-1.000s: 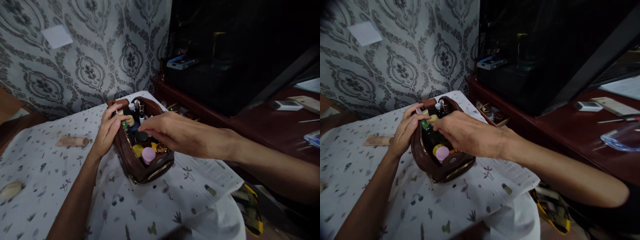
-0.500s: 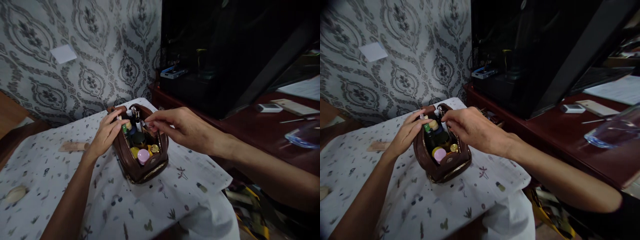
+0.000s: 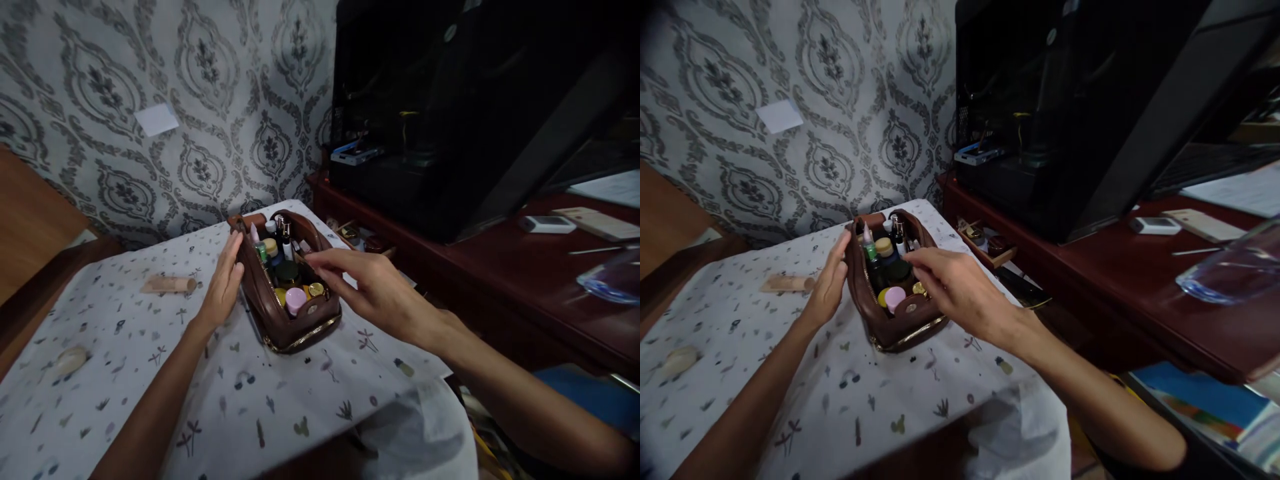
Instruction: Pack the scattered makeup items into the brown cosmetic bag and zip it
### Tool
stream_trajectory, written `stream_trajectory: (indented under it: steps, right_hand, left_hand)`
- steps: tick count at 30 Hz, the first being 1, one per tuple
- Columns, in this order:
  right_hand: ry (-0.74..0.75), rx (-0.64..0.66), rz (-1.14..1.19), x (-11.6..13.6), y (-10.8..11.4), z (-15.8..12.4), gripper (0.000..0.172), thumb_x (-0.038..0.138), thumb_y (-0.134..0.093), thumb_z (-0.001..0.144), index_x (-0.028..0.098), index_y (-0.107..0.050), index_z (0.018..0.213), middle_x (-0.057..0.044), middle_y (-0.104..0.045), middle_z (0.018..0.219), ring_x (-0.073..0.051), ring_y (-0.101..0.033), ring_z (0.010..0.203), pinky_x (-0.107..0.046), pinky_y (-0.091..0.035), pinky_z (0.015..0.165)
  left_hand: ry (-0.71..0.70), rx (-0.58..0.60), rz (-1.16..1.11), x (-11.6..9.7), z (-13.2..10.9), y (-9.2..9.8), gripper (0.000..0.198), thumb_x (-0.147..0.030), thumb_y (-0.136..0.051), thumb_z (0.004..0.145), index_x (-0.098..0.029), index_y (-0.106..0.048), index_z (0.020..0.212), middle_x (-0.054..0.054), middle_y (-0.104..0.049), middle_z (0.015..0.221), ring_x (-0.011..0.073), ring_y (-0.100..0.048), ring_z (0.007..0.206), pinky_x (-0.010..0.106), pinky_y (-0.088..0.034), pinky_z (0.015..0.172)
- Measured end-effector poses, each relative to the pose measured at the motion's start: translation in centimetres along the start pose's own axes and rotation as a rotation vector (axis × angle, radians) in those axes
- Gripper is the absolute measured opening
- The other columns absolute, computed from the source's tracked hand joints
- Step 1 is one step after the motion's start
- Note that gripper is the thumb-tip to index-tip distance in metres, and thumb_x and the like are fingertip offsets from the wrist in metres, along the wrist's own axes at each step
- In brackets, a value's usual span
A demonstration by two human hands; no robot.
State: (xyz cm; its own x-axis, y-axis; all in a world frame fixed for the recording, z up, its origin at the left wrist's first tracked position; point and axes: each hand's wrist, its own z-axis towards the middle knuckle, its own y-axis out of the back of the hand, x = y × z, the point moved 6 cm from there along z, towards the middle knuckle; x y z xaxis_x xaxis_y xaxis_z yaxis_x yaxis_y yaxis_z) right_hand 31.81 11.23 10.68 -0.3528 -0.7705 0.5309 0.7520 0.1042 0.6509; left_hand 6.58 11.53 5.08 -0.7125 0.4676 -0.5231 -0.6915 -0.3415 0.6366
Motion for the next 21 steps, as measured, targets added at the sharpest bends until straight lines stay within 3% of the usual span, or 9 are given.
stream_trajectory:
  steps: [5,9,12,15,18,21]
  right_hand:
    - [-0.113,-0.220,0.140,-0.1,0.8,-1.2,0.024,0.027,-0.053,0.101,0.019,-0.070,0.117,-0.007,-0.079,0.101,-0.021,-0.076,0.091,-0.032,-0.060,0.081]
    - [-0.030,-0.290,0.233,2.5,0.2,-2.5,0.021,0.024,-0.054,0.102,0.020,-0.068,0.117,-0.004,-0.078,0.090,-0.015,-0.074,0.076,-0.025,-0.059,0.071]
    - [0.162,-0.146,0.253,5.3,-2.4,-3.2,0.022,0.018,-0.054,0.101,0.020,-0.067,0.117,-0.002,-0.077,0.084,-0.013,-0.073,0.070,-0.023,-0.057,0.067]
    - [0.297,0.063,0.257,7.2,-6.7,-3.8,0.024,0.018,-0.050,0.101,0.018,-0.067,0.119,-0.005,-0.079,0.088,-0.015,-0.074,0.075,-0.025,-0.057,0.073]
    - [0.290,0.272,0.235,7.7,-11.5,-3.7,0.027,0.019,-0.050,0.101,0.017,-0.068,0.121,-0.008,-0.079,0.094,-0.019,-0.076,0.082,-0.028,-0.056,0.076]
    - [0.206,0.449,0.226,7.4,-15.7,-3.0,0.028,0.017,-0.054,0.098,0.016,-0.069,0.121,-0.008,-0.079,0.093,-0.020,-0.075,0.081,-0.028,-0.053,0.075]
  left_hand:
    - [0.158,0.124,0.089,2.1,-3.8,1.6,0.067,-0.055,-0.033,0.106,-0.027,-0.019,0.164,0.010,-0.022,0.171,0.0280,-0.025,0.157,0.050,-0.027,0.128]
    - [0.214,0.096,0.347,5.5,-7.0,4.9,0.068,-0.062,-0.034,0.103,-0.026,-0.028,0.161,0.012,-0.026,0.170,0.0311,-0.024,0.157,0.056,-0.025,0.127]
    - [0.277,0.030,0.558,8.2,-9.1,8.7,0.069,-0.064,-0.031,0.101,-0.023,-0.036,0.156,0.016,-0.029,0.167,0.0356,-0.021,0.157,0.061,-0.018,0.127]
    - [0.466,-0.031,0.720,10.8,-11.1,13.5,0.072,-0.062,-0.027,0.100,-0.017,-0.037,0.155,0.022,-0.025,0.167,0.0418,-0.015,0.158,0.072,-0.009,0.124]
    - [0.722,-0.104,0.798,13.0,-13.4,18.5,0.078,-0.060,-0.024,0.099,-0.007,-0.033,0.155,0.029,-0.016,0.168,0.0444,-0.007,0.158,0.075,-0.007,0.121]
    - [1.008,-0.122,0.799,15.1,-16.0,21.8,0.083,-0.059,-0.023,0.097,0.000,-0.027,0.156,0.033,-0.008,0.168,0.0455,-0.001,0.158,0.078,-0.007,0.118]
